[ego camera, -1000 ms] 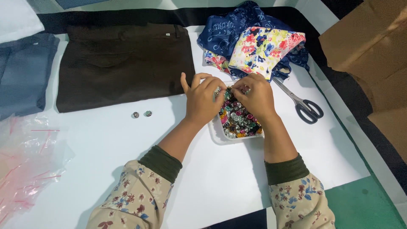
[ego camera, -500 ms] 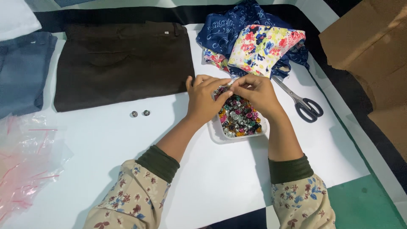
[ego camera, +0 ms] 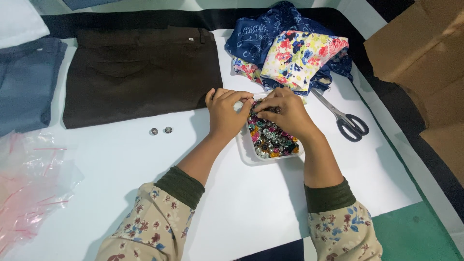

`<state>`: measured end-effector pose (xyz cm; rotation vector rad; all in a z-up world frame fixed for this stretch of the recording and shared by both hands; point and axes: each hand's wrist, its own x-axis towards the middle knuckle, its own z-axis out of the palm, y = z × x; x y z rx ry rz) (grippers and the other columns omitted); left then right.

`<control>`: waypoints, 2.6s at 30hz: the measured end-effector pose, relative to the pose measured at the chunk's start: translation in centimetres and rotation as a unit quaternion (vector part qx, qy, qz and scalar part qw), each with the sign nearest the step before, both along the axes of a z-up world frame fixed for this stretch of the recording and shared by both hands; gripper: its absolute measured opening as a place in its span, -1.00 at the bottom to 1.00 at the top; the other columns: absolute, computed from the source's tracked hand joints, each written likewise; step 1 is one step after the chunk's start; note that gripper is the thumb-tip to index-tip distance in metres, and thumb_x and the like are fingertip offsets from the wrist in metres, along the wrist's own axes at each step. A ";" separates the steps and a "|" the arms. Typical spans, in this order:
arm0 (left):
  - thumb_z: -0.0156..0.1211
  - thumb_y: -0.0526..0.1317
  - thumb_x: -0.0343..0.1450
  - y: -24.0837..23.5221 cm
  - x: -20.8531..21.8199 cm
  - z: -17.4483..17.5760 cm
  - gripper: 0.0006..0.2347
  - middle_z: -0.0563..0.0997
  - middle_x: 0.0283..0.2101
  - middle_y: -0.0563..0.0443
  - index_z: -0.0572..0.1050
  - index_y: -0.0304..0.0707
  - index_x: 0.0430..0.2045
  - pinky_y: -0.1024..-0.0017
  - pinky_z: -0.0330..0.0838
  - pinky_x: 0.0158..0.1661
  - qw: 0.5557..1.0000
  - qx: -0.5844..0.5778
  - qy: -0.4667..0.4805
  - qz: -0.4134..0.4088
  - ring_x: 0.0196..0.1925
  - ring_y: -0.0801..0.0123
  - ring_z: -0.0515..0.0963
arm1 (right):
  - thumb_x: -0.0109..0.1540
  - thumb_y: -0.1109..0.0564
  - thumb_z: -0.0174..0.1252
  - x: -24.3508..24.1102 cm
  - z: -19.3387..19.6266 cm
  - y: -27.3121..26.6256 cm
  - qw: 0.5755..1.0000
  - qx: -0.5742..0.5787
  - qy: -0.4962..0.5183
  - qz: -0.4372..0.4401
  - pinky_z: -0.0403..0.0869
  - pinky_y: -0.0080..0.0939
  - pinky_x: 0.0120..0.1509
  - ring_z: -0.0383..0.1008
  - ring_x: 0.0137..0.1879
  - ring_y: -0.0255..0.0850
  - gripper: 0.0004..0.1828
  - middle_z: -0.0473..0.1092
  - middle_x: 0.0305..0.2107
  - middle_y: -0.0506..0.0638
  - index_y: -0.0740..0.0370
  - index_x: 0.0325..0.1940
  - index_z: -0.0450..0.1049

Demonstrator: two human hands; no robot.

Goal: Sorting and packaging small decorative buttons into plastic bags

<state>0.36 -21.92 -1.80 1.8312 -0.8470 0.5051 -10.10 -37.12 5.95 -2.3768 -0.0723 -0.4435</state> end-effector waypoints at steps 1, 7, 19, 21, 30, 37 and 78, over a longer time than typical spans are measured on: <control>0.36 -0.20 0.35 -0.1 -0.1 -0.1 -0.92 0.61 -0.47 0.25 0.64 0.12 -0.35 0.00 -0.07 0.27 1.000 0.000 0.001 0.000 -0.15 0.36 0.54 | 0.12 0.27 0.43 0.1 -0.5 -0.2 1.000 0.000 0.001 0.000 0.37 -0.08 -0.01 0.36 -0.13 -0.02 -0.85 0.46 -0.34 0.12 0.17 -0.24 0.70; 0.36 -0.23 0.34 -0.3 -0.6 -0.3 -0.91 0.59 -0.48 0.26 0.65 0.10 -0.36 -0.01 -0.06 0.27 1.000 0.000 -0.016 0.007 -0.16 0.38 0.54 | 0.11 0.23 0.45 0.3 -1.5 -0.6 0.997 -0.076 -0.001 0.000 0.38 -0.01 0.06 0.39 -0.08 0.04 -0.86 0.47 -0.30 0.11 0.17 -0.25 0.69; 0.34 -0.25 0.37 5.0 -3.1 0.6 -0.87 0.58 -0.40 0.27 0.60 0.08 -0.26 0.08 -0.08 0.29 0.998 -0.010 -0.066 0.012 -0.14 0.40 0.55 | 0.17 0.13 0.38 0.7 -2.0 -0.9 0.994 -0.108 0.003 -0.015 0.44 0.00 0.14 0.45 -0.02 0.03 -0.87 0.50 -0.25 0.06 0.11 -0.19 0.68; 0.35 -0.26 0.36 7.7 -3.6 1.0 -0.86 0.60 -0.37 0.23 0.60 0.05 -0.26 0.08 -0.05 0.29 0.995 0.004 -0.095 0.004 -0.14 0.35 0.56 | 0.20 0.11 0.37 0.9 -3.2 -1.8 0.994 -0.097 -0.039 -0.019 0.44 0.00 0.16 0.45 0.03 0.05 -0.86 0.47 -0.21 0.06 0.10 -0.17 0.66; 0.39 -0.27 0.36 22.0 -1.2 1.4 -0.82 0.63 -0.38 0.35 0.64 0.23 -0.29 0.20 0.07 0.22 0.985 0.067 -0.037 0.158 -0.20 0.42 0.57 | 0.22 0.20 0.33 0.6 -0.9 1.3 0.979 0.131 -0.070 -0.137 0.49 -0.39 -0.22 0.52 -0.30 -0.29 -0.93 0.51 -0.45 -0.03 0.10 -0.21 0.63; 0.34 -0.21 0.36 24.8 0.2 -0.3 -0.88 0.65 -0.40 0.30 0.68 0.20 -0.33 0.11 0.18 0.16 0.971 0.136 0.091 0.174 -0.20 0.35 0.61 | 0.21 0.33 0.30 2.6 -3.2 13.3 0.978 0.105 -0.152 -0.096 0.57 -0.25 -0.22 0.59 -0.26 -0.06 -0.86 0.53 -0.38 0.14 0.25 -0.16 0.60; 0.29 -0.47 0.32 21.7 0.6 -1.3 -0.75 0.67 -0.36 -0.05 0.63 -0.21 -0.16 0.38 0.54 -0.33 0.980 0.034 0.157 0.114 -0.42 0.21 0.66 | 0.20 0.37 0.28 8.2 -9.7 20.8 0.997 0.066 -0.006 0.038 0.63 -0.29 -0.09 0.61 -0.13 -0.13 -0.68 0.53 -0.24 0.11 0.25 0.04 0.61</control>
